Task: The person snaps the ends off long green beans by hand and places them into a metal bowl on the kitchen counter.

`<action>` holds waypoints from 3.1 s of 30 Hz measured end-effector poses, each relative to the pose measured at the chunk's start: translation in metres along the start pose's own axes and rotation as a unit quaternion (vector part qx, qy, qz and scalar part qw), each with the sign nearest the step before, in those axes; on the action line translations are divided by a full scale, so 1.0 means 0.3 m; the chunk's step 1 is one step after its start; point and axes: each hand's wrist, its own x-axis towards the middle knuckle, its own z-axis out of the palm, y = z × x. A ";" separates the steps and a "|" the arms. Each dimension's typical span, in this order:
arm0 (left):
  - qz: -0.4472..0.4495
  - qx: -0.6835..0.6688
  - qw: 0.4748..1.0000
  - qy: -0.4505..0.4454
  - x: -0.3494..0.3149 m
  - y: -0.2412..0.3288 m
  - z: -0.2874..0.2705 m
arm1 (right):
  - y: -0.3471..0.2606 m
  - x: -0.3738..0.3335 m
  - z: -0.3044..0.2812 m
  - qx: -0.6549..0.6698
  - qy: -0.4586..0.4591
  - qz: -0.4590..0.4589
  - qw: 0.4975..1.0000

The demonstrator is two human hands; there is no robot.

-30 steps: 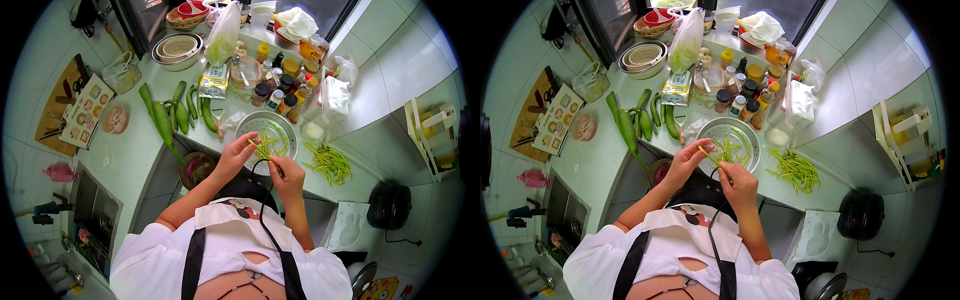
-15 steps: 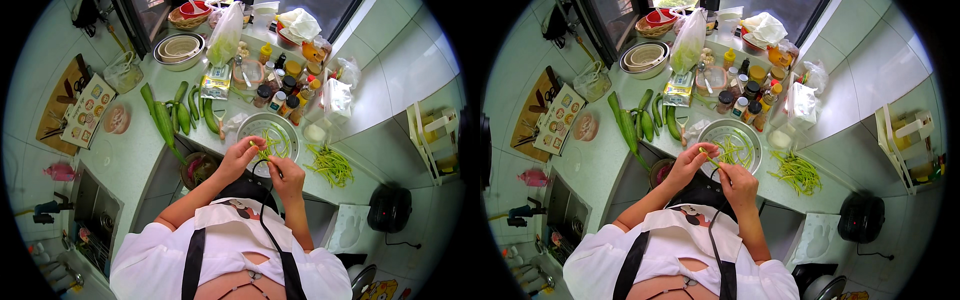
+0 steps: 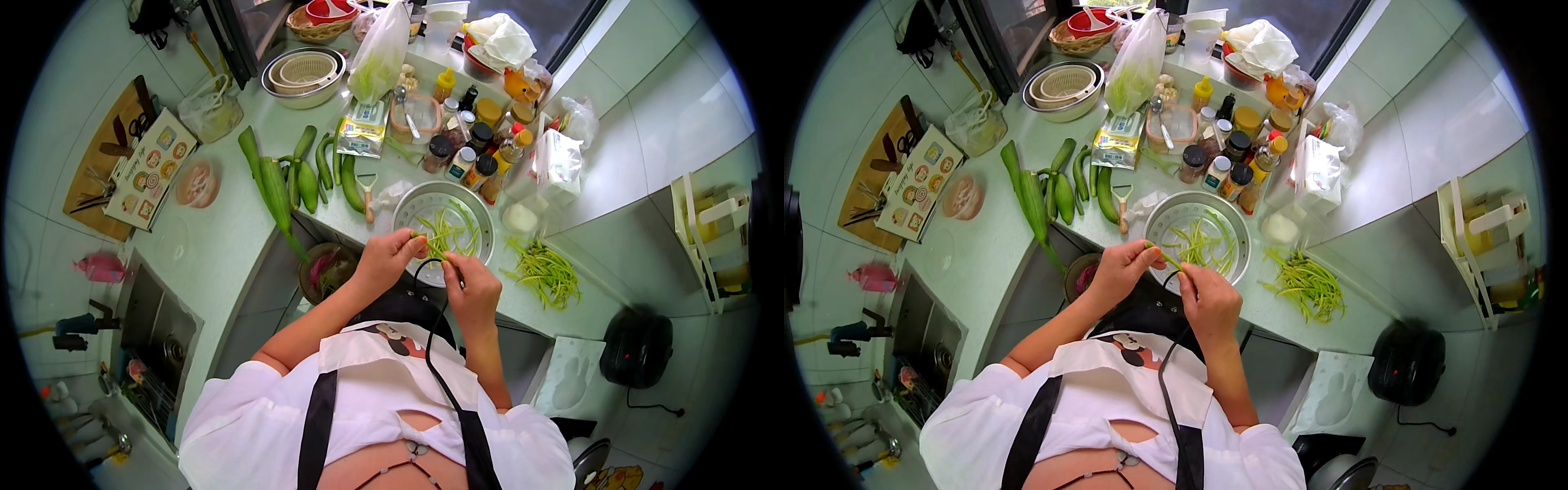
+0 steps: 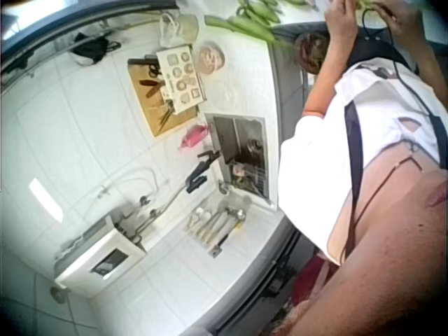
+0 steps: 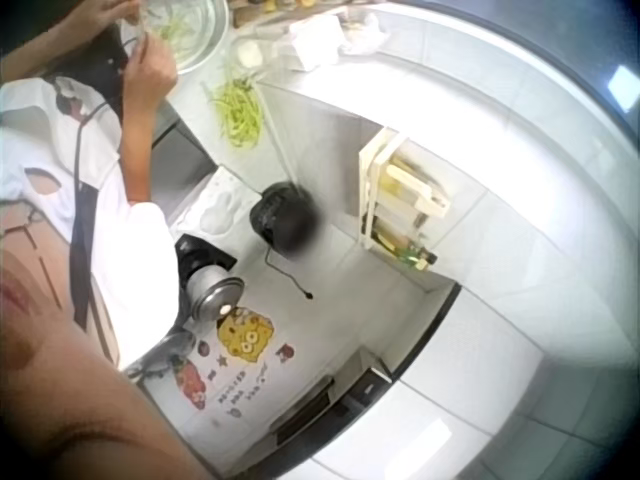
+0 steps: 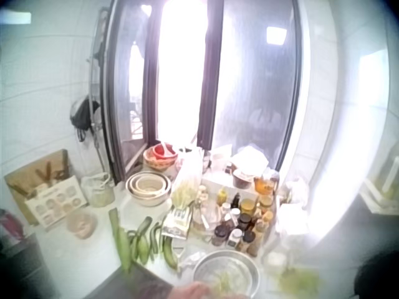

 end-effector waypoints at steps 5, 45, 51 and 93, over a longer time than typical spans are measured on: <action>0.042 -0.022 0.999 -0.005 -0.004 0.013 0.018 | -0.001 -0.005 -0.005 0.020 0.010 0.047 0.999; -0.188 0.411 0.892 0.018 -0.162 -0.318 -0.191 | 0.910 -0.271 0.006 -0.285 -0.135 0.272 0.909; -0.163 0.403 0.900 0.025 -0.157 -0.280 -0.172 | 0.923 -0.229 0.012 -0.263 -0.158 0.244 0.920; 0.122 0.238 0.956 0.119 0.047 -0.078 -0.048 | 0.243 -0.066 -0.047 0.332 -0.013 0.278 0.901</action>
